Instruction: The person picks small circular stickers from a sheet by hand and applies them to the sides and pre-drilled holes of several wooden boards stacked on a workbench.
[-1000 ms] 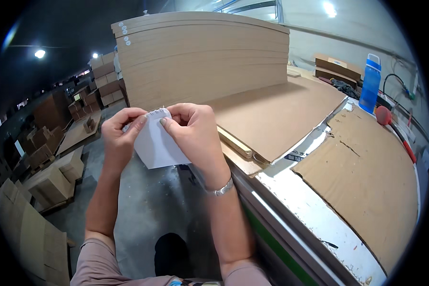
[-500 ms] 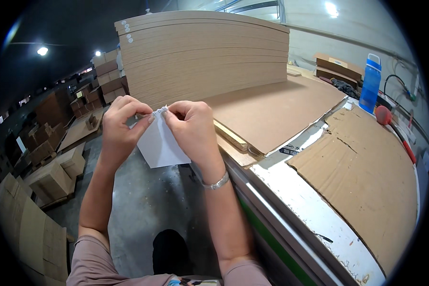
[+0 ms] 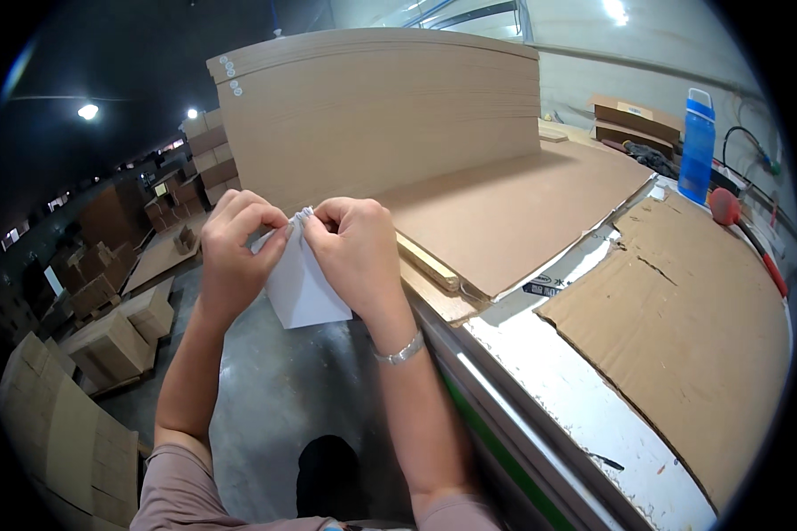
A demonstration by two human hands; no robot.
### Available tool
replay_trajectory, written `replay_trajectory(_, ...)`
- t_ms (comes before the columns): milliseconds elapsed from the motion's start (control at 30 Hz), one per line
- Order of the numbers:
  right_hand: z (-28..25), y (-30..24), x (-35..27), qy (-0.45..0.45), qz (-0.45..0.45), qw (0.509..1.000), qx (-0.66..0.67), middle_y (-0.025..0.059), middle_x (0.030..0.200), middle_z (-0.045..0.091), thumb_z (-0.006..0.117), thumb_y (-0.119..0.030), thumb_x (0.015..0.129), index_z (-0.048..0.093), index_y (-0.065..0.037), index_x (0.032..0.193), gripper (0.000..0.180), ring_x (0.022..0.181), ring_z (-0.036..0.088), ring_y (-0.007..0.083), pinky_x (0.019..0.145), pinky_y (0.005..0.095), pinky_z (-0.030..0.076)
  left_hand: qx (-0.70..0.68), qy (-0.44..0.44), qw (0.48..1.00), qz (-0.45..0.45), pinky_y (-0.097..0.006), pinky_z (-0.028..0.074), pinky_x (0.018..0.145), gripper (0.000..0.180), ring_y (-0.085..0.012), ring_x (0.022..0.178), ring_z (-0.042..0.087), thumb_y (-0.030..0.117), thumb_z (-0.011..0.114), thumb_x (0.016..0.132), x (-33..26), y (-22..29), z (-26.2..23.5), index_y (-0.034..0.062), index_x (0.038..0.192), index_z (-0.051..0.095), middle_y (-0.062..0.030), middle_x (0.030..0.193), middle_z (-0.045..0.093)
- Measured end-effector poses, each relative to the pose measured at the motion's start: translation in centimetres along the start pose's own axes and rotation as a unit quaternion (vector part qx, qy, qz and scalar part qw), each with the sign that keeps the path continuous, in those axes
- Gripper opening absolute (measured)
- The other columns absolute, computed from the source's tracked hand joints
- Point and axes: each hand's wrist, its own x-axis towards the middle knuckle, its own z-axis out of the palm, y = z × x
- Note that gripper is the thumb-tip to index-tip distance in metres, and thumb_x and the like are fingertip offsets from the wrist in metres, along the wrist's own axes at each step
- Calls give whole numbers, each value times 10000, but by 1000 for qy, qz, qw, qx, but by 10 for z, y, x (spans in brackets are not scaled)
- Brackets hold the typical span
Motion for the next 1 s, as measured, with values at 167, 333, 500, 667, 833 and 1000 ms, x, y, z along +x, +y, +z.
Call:
replay_trajectory(167, -2, 2, 2, 19, 20, 1000, -12, 172, 590, 630, 642, -110, 802, 707, 56, 766, 182, 507, 611, 193, 530, 326, 478, -74, -19, 995, -60, -319, 455, 657, 93, -176, 741, 566, -34, 690, 753, 11, -13, -2, -1, 799, 617, -62, 752, 589)
replay_trajectory(333, 1, 2, 3, 24, 12, 999, -29, 175, 586, 632, 642, -111, 799, 711, 34, 744, 170, 506, 625, 216, 536, 334, 491, -92, -1, 967, -238, -331, 474, 677, 28, -230, 755, 578, 38, 652, 831, 56, -61, -21, 15, 832, 637, -86, 781, 607)
replay_trajectory(500, 1, 2, 5, 30, 22, 999, -38, 177, 603, 639, 639, -117, 792, 717, 17, 743, 163, 524, 641, 253, 547, 354, 503, 220, -11, 972, -83, -407, 459, 775, 99, -278, 882, 580, 148, 640, 878, 94, -73, -28, 55, 906, 617, -92, 864, 615)
replay_trajectory(667, 1, 1, 5, 32, 20, 998, -43, 182, 605, 637, 634, -119, 792, 718, 18, 744, 168, 539, 650, 276, 562, 364, 512, 332, -84, 939, -16, -437, 460, 828, 86, -301, 952, 586, 147, 625, 891, 113, -93, -29, 89, 954, 625, -84, 937, 629)
replay_trajectory(833, 0, 0, 4, 28, 27, 998, -45, 184, 608, 638, 632, -125, 791, 720, 10, 740, 169, 555, 653, 299, 576, 373, 517, 366, -105, 924, 24, -425, 451, 855, 73, -292, 974, 571, 127, 609, 902, 121, -91, -29, 79, 957, 605, -81, 952, 614)
replay_trajectory(1000, 1, 2, 4, 37, 18, 998, -56, 188, 617, 641, 627, -132, 784, 721, -5, 729, 167, 579, 659, 322, 599, 393, 527, 390, -139, 908, 66, -422, 447, 863, 59, -291, 987, 568, 117, 599, 910, 128, -84, -24, 77, 952, 589, -82, 958, 605)
